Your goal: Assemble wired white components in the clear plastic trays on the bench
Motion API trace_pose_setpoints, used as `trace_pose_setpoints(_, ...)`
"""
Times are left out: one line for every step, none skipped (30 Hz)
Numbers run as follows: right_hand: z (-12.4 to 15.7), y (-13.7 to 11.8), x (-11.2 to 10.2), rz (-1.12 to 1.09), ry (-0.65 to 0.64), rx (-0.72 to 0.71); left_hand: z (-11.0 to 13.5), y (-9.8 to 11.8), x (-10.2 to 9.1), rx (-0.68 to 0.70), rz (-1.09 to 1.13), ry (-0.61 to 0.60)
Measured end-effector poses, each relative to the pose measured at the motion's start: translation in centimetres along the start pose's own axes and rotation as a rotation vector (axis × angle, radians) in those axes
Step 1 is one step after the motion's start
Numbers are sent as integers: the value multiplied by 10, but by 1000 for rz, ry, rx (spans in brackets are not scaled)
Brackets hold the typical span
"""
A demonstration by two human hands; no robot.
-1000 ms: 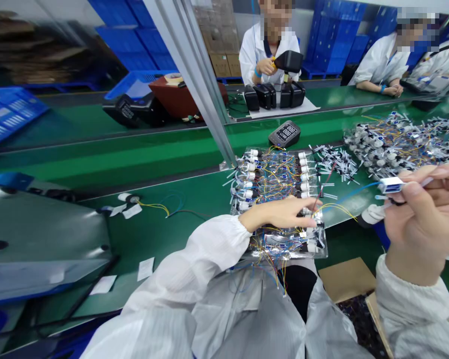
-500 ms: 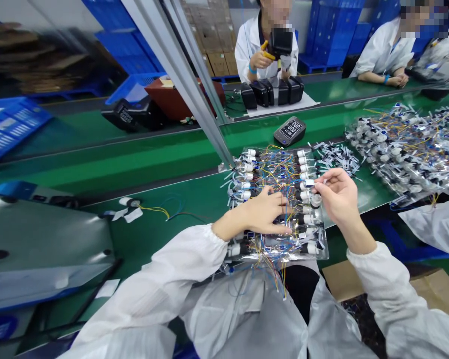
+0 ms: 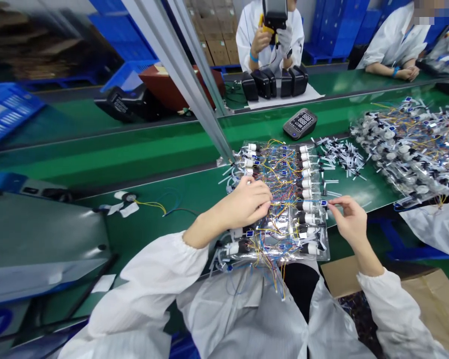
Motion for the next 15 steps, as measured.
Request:
trace_pose_setpoints(-1, -2, 1, 52, -28, -36, 1, 4, -1, 17, -6, -26)
trace_pose_setpoints(-3, -5, 3, 101, -70, -71, 2, 9, -2, 42, -11, -53)
trace_pose_setpoints(-4, -9, 4, 146, -131, -101, 3, 15, -2, 74, -14, -82)
trace_pose_setpoints(-5, -14, 6, 185, -207, -124, 5, 21, -2, 106, -13, -111)
trace_pose_setpoints(-6, -19, 7, 214, -287, -137, 6, 27, -2, 136, -6, -140)
trace_pose_setpoints(-7, -24, 8, 229, -359, -142, 8, 31, -3, 157, 8, -167)
trace_pose_setpoints(-7, -28, 7, 224, -405, -146, 10, 33, -4, 165, 26, -187)
trace_pose_setpoints(-8, -31, 5, 204, -406, -151, 12, 33, -7, 164, 46, -196)
trace_pose_setpoints(-9, -32, 1, 177, -356, -161, 14, 32, -10, 154, 63, -189)
trace_pose_setpoints(-10, -30, -4, 156, -266, -171, 16, 29, -14, 141, 74, -164)
trace_pose_setpoints(-12, -26, -10, 154, -153, -170, 18, 26, -18, 125, 79, -128)
trace_pose_setpoints(-14, -20, -17, 167, -35, -151, 19, 23, -21, 107, 80, -87)
trace_pose_setpoints(-16, -12, -23, 182, 68, -108, 20, 20, -24, 87, 78, -52)
trace_pose_setpoints(-19, -2, -28, 181, 137, -39, 20, 18, -26, 65, 76, -29)
trace_pose_setpoints(-21, 8, -30, 151, 170, 47, 19, 16, -26, 44, 74, -19)
Point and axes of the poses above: each hand's wrist, its own z-axis away from the middle knuckle, its own x-axis out of the palm, y = z × x, the point moved 2 cm from there along -z, towards the middle knuckle, and after that the axes turned 15 degrees about -z, right-handed, at the moved point
